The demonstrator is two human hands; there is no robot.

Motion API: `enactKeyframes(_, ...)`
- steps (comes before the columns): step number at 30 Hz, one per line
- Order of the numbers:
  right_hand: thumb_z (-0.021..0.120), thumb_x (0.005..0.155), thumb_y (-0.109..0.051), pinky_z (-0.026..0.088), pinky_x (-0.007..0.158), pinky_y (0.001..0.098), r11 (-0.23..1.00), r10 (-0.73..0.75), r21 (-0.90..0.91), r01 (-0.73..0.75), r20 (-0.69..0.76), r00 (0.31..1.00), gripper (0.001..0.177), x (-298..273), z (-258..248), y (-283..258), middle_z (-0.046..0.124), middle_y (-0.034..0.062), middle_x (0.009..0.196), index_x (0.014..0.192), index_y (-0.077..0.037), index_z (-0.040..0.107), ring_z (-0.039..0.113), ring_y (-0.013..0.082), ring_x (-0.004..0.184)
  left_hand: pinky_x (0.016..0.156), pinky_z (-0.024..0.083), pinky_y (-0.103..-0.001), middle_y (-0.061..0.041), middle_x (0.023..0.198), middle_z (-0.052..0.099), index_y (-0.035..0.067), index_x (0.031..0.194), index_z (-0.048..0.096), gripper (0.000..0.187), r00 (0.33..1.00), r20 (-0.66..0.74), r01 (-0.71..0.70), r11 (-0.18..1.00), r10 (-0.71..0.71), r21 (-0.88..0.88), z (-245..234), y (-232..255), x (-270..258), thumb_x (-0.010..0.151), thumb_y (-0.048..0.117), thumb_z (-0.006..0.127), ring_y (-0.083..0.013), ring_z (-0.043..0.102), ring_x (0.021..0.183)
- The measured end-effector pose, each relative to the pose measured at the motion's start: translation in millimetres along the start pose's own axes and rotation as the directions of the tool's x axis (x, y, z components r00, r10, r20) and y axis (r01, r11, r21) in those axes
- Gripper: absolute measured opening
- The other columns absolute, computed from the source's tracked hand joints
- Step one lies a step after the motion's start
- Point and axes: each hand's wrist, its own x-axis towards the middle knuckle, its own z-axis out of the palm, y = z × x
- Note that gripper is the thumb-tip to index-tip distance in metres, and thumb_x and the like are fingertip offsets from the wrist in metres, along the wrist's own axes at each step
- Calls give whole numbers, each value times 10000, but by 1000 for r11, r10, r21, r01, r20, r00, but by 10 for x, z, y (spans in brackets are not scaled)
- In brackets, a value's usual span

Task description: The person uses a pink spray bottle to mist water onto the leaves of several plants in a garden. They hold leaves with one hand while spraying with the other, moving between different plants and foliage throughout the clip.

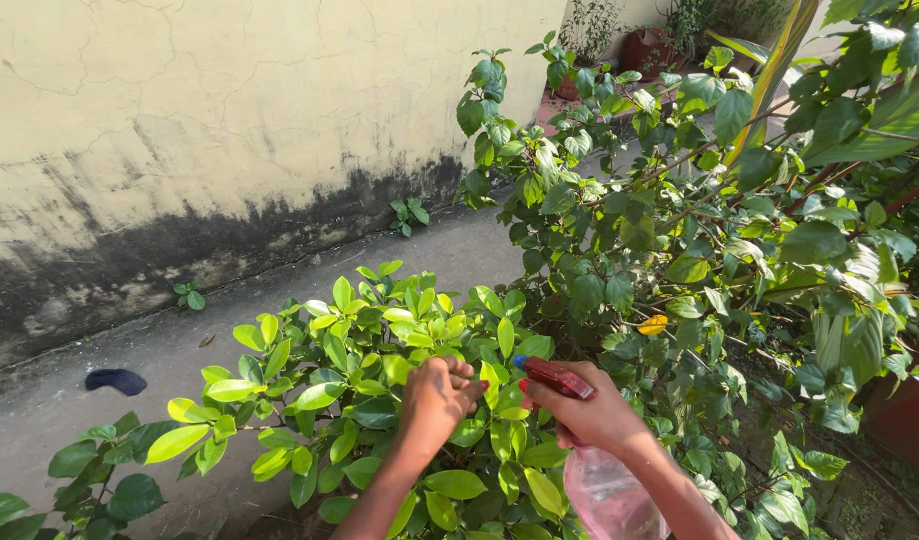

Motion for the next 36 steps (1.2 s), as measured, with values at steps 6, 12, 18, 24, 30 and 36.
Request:
enactKeyframes(6, 748, 867, -265, 421, 356, 273, 999, 21, -33, -19, 75, 997, 448, -28, -61, 150, 777, 74, 834, 1263, -58, 718, 542, 106, 377, 778, 556, -365, -144, 898, 759, 24, 1166, 676, 463, 995, -92, -23, 972, 45, 233, 440, -187, 33, 781, 193, 871, -254, 729, 817)
enactKeyframes(12, 752, 852, -262, 409, 345, 274, 997, 69, -26, -67, 59, 996, 458, -90, -86, 124, 809, 58, 862, 1268, -75, 715, 541, 114, 366, 746, 567, -330, -113, 939, 810, -6, 1094, 739, 286, 988, -146, -55, 998, 49, -35, 586, -270, 246, 848, 129, 792, -192, 766, 771)
enactKeyframes(18, 721, 874, -262, 447, 368, 263, 997, -1, -81, 8, 87, 996, 410, -118, -75, 63, 762, 40, 779, 1227, -55, 748, 549, 93, 388, 642, 559, -267, -93, 931, 821, 49, 1154, 675, 234, 987, -88, 88, 901, -138, -426, 708, -498, 570, 924, 82, 695, -110, 735, 749)
enactKeyframes(24, 704, 870, -247, 434, 370, 271, 992, 24, -122, -14, 78, 997, 388, -153, -60, 8, 734, 46, 741, 1193, -40, 757, 536, 107, 378, 638, 549, -252, -105, 906, 789, -38, 1050, 761, 212, 996, -59, 22, 848, -63, -530, 744, -669, 675, 849, 26, 776, -124, 704, 746)
enactKeyframes(30, 704, 853, -235, 458, 377, 278, 992, 40, -121, -31, 79, 996, 394, -113, -71, 34, 773, 18, 786, 1189, -34, 745, 550, 120, 372, 653, 573, -241, -99, 901, 806, -24, 1054, 744, 205, 991, -31, 84, 779, -132, -622, 746, -698, 607, 924, 132, 712, -132, 752, 744)
enactKeyframes(36, 706, 856, -251, 428, 365, 287, 987, -19, -157, 34, 94, 995, 418, -91, -88, 78, 747, 89, 760, 1230, -66, 737, 543, 123, 366, 650, 624, -257, -134, 920, 790, -58, 1075, 690, 285, 979, -149, 6, 751, -139, -660, 775, -680, 512, 800, -1, 738, -168, 775, 737)
